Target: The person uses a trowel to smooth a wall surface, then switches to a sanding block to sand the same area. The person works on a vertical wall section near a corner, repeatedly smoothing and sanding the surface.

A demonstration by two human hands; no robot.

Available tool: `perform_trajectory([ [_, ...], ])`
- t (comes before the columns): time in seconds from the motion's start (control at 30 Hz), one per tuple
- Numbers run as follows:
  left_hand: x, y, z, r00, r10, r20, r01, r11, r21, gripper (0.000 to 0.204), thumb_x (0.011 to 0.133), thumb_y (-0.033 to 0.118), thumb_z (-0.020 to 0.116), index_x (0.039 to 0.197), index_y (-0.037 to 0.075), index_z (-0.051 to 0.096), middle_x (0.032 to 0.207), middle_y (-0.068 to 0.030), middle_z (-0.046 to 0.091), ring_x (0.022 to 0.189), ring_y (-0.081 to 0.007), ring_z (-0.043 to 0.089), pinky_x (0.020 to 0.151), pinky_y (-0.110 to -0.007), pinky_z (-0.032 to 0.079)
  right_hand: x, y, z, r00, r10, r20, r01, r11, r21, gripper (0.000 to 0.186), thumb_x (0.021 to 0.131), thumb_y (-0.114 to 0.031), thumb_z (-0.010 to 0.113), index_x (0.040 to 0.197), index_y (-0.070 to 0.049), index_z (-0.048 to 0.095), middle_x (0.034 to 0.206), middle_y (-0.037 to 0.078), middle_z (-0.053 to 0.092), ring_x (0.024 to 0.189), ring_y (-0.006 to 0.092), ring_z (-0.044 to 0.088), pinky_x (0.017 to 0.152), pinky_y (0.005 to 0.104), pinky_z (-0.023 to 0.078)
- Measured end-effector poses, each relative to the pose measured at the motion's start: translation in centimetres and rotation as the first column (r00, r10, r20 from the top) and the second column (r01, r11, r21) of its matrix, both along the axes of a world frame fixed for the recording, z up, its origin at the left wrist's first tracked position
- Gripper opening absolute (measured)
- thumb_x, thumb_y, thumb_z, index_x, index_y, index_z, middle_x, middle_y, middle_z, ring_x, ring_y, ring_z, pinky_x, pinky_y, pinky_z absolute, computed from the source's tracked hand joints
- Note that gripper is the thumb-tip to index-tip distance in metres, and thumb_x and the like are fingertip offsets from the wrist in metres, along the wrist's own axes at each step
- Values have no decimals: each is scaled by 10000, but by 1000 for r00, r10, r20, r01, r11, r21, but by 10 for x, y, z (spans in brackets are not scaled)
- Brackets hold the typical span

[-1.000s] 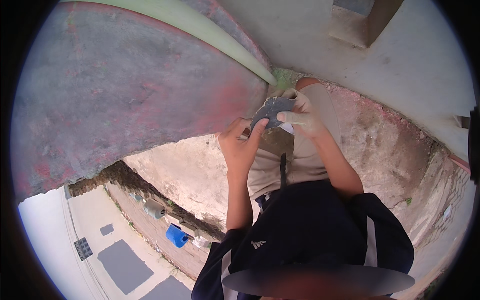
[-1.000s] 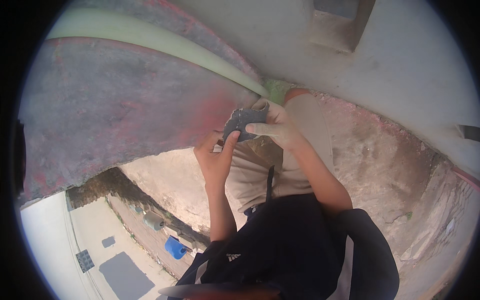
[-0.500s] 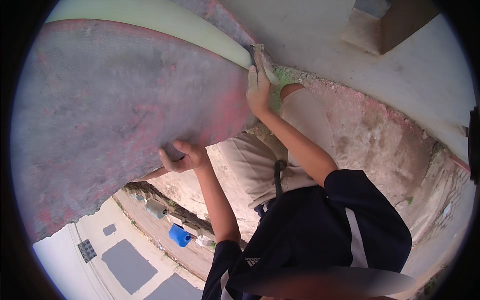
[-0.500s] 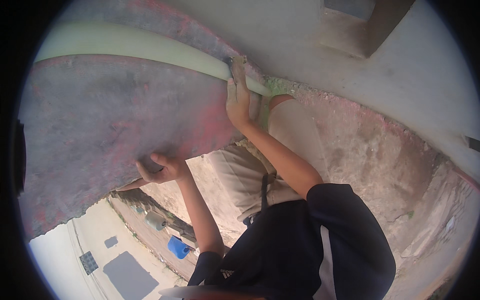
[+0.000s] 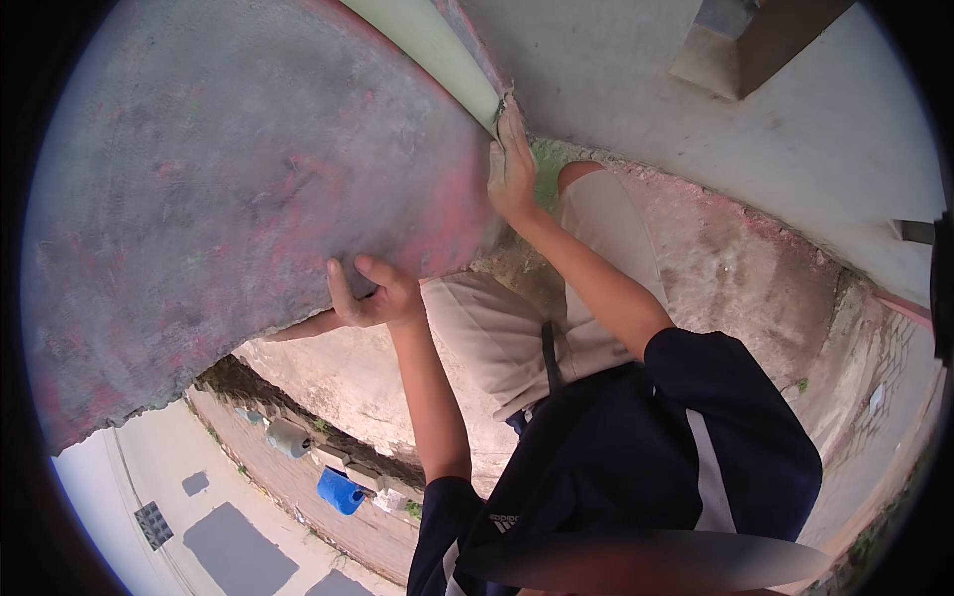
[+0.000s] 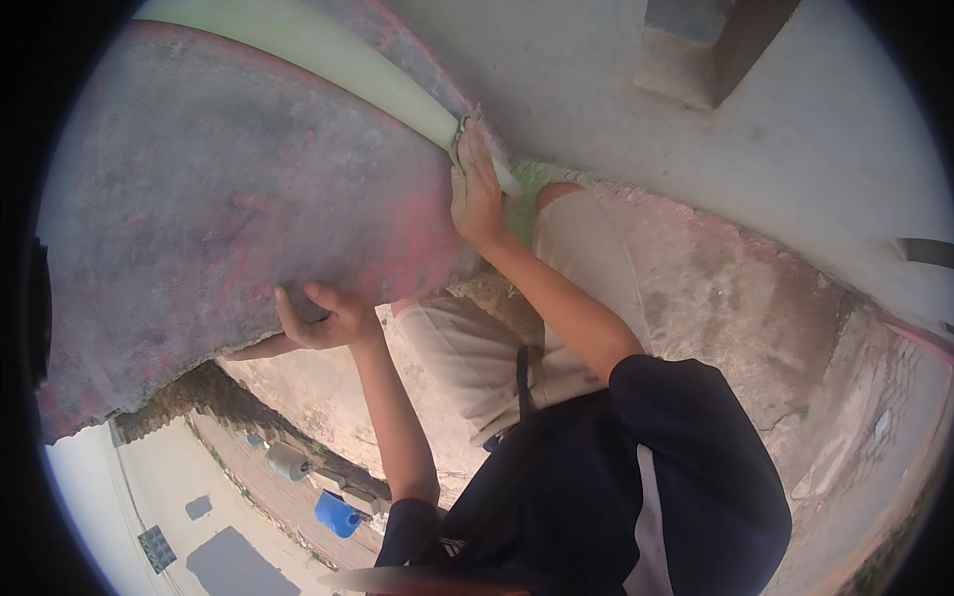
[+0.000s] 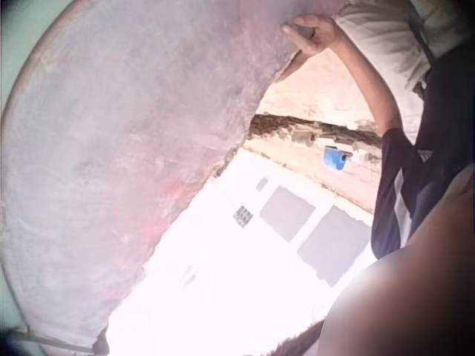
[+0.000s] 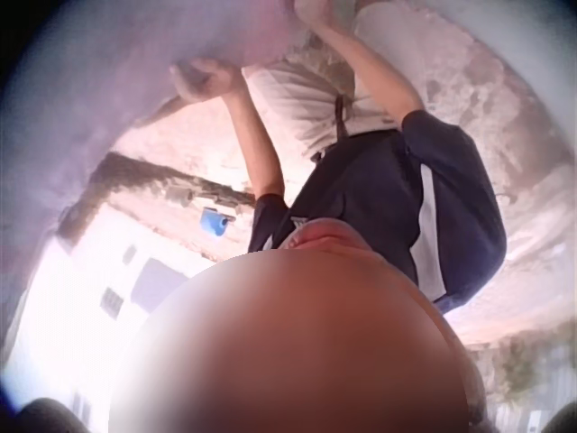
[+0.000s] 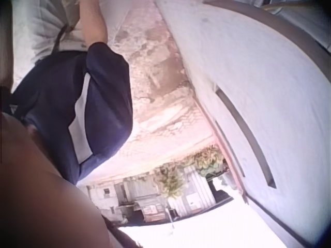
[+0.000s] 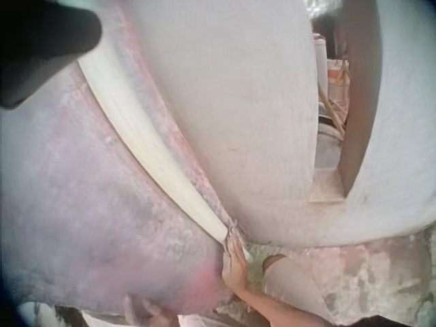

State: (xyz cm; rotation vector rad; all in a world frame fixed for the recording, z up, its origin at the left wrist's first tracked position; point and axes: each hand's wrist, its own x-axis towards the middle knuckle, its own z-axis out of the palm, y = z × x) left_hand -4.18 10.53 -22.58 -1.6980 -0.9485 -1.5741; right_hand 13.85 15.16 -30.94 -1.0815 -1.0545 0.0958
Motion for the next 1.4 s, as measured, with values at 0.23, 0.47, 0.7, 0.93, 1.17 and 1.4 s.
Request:
perform_trajectory([
  [0.23, -12, -2, 17, 996, -39, -85, 35, 998, -52, 215, 1002, 218, 626, 1201, 145, 590, 1615, -320, 23, 1494, -439, 159, 1122, -600, 346, 32, 3, 139, 920, 307, -242, -260, 943, 209, 399, 1060, -210, 518, 1355, 56, 558, 1353, 167, 597, 1224, 229, 587, 1041, 367, 452],
  [0.47, 16, -29, 30, 996, -61, 70, 70, 989, -128, 251, 912, 127, 636, 1140, 232, 619, 1621, -298, 82, 1524, -496, 9, 1177, -665, 173, 81, -102, 141, 658, 321, -681, -541, 831, -132, 286, 1012, -276, 649, 1099, -12, 714, 950, -4, 670, 888, 74, 584, 820, 254, 490],
  [0.7, 95, -100, 32, 657, -420, 626, 751, 438, -495, 315, 960, 118, 638, 1263, 52, 586, 1463, -222, 427, 1338, -347, 483, 1138, -486, 341, 72, -147, 116, 579, 425, -696, -690, 710, -139, 122, 938, -88, 725, 1030, -12, 698, 976, 41, 726, 890, 85, 645, 790, 269, 522],
  [0.93, 89, -90, 28, 249, 4, 968, 968, -18, -249, 340, 936, 134, 748, 1190, -67, 644, 1010, -128, 715, 902, -150, 669, 823, -285, 538, 63, -164, 103, 634, 372, -678, -636, 749, -183, 113, 950, -122, 715, 989, -49, 638, 961, 18, 696, 901, 79, 620, 827, 258, 495],
  [1.17, 75, -96, 24, 256, 54, 965, 941, -244, -235, 233, 928, 49, 728, 1134, -51, 684, 942, -108, 735, 754, -109, 663, 661, -239, 526, 61, -169, 106, 473, 186, -861, -496, 864, -86, 178, 969, -188, 657, 1089, -62, 621, 1041, 51, 669, 1018, 138, 620, 925, 303, 489],
  [1.4, 69, -102, 24, 314, -45, 949, 891, -332, -310, 256, 929, -18, 682, 1182, -54, 676, 951, -104, 734, 760, -114, 661, 691, -253, 544, 70, -173, 107, 296, 419, -858, -863, 503, -52, 318, 915, -187, 737, 1167, -33, 618, 1082, 71, 679, 996, 158, 653, 854, 314, 519],
])
